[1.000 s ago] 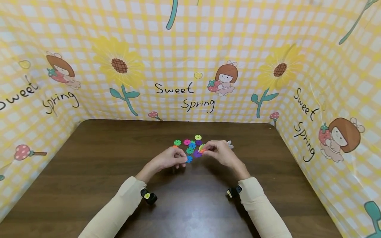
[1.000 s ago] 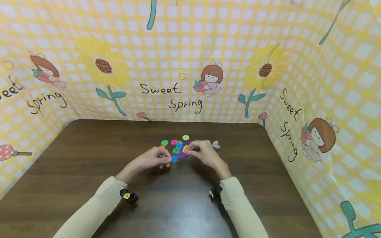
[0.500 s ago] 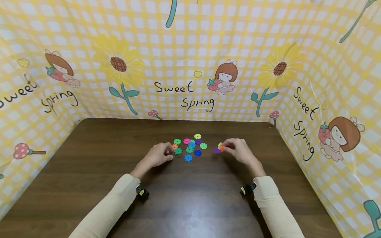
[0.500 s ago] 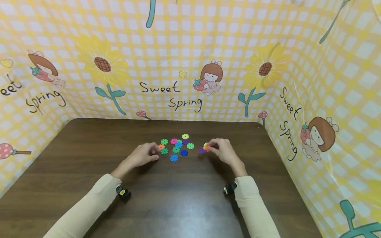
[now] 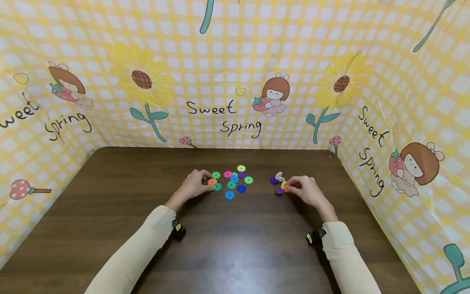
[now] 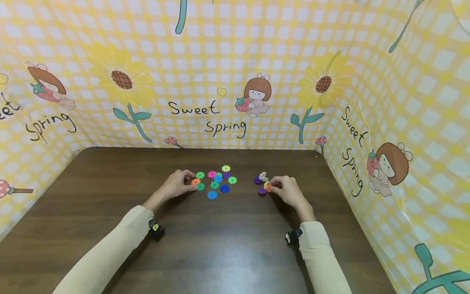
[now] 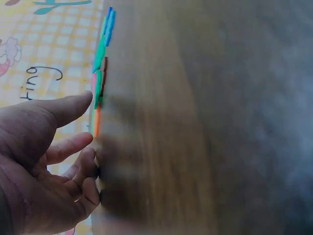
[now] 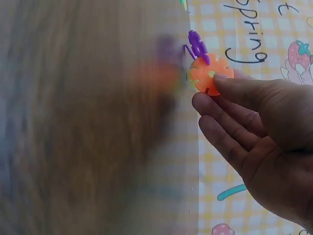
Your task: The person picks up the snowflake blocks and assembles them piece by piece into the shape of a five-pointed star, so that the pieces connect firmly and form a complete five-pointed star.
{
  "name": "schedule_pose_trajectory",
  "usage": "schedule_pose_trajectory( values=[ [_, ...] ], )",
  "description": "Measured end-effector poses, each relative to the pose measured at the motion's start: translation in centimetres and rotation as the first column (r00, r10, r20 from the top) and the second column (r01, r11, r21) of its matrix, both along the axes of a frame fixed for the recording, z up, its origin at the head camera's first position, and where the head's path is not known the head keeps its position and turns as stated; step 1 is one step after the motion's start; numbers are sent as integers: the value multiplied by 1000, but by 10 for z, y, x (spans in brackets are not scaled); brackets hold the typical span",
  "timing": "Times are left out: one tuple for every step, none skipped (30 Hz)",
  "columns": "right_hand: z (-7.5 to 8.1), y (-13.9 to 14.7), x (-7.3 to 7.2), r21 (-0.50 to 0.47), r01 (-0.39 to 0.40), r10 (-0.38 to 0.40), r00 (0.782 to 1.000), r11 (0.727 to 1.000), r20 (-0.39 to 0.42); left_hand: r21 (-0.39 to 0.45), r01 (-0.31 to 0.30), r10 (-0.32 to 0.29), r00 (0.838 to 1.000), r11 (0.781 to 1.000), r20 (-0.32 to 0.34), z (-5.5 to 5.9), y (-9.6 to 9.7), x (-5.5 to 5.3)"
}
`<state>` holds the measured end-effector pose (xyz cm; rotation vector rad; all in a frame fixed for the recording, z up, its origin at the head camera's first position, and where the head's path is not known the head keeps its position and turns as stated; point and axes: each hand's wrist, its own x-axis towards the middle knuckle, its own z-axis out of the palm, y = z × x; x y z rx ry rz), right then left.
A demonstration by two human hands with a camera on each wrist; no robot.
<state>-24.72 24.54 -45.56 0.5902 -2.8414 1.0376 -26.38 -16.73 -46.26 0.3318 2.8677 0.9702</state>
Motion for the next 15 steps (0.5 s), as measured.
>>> schedule_pose_trajectory(
  values=[
    [0,1,0,0,3,-3,1000,1000,7,-4,-1,1,1000,1000,-1,0,0,0],
    [0,1,0,0,4,-4,1000,1000,13,-8,-1,1,1000,1000,-3,0,1,0],
    [1,1,0,-3,3,-3,1000,1000,20,-11,0,0,1000,1000,-4,0,1,0],
    [1,1,0,-8,1,0,1000,1000,23,-13,-1,1,1000,1000,-6,0,1,1],
    [2,1,0,-15,-2,2,1000,1000,27,-14,-2,2,1000,1000,-8,0,1,1],
    [3,0,0,-22,-3,3,1000,1000,27,-17,-3,3,1000,1000,-9,0,2,1],
    [4,-2,0,-31,-1,2,1000,1000,28,-19,-4,4,1000,1000,-8,0,2,1],
    [6,-3,0,-37,-2,3,1000,999,27,-18,-4,4,1000,1000,-4,0,2,1],
    [7,-5,0,-42,-1,2,1000,999,23,-18,-4,4,1000,1000,0,0,3,1],
    [9,-6,0,-45,-2,3,1000,999,20,-17,-4,4,1000,1000,5,1,3,1],
    [10,-9,-1,-49,-2,2,1000,999,19,-17,-1,1,1000,1000,10,1,4,2],
    [12,-11,-1,-53,-2,3,1000,999,22,-17,2,-2,1000,1000,14,1,5,2],
    [13,-14,-1,-55,-2,3,1000,998,25,-15,8,-8,1000,1000,19,1,5,2],
    [15,-16,-1,-55,-2,3,1000,998,28,-19,17,-16,1000,1000,24,1,6,2],
    [15,-19,-1,-60,-3,4,999,998,33,-23,23,-22,999,999,27,1,7,2]
  ],
)
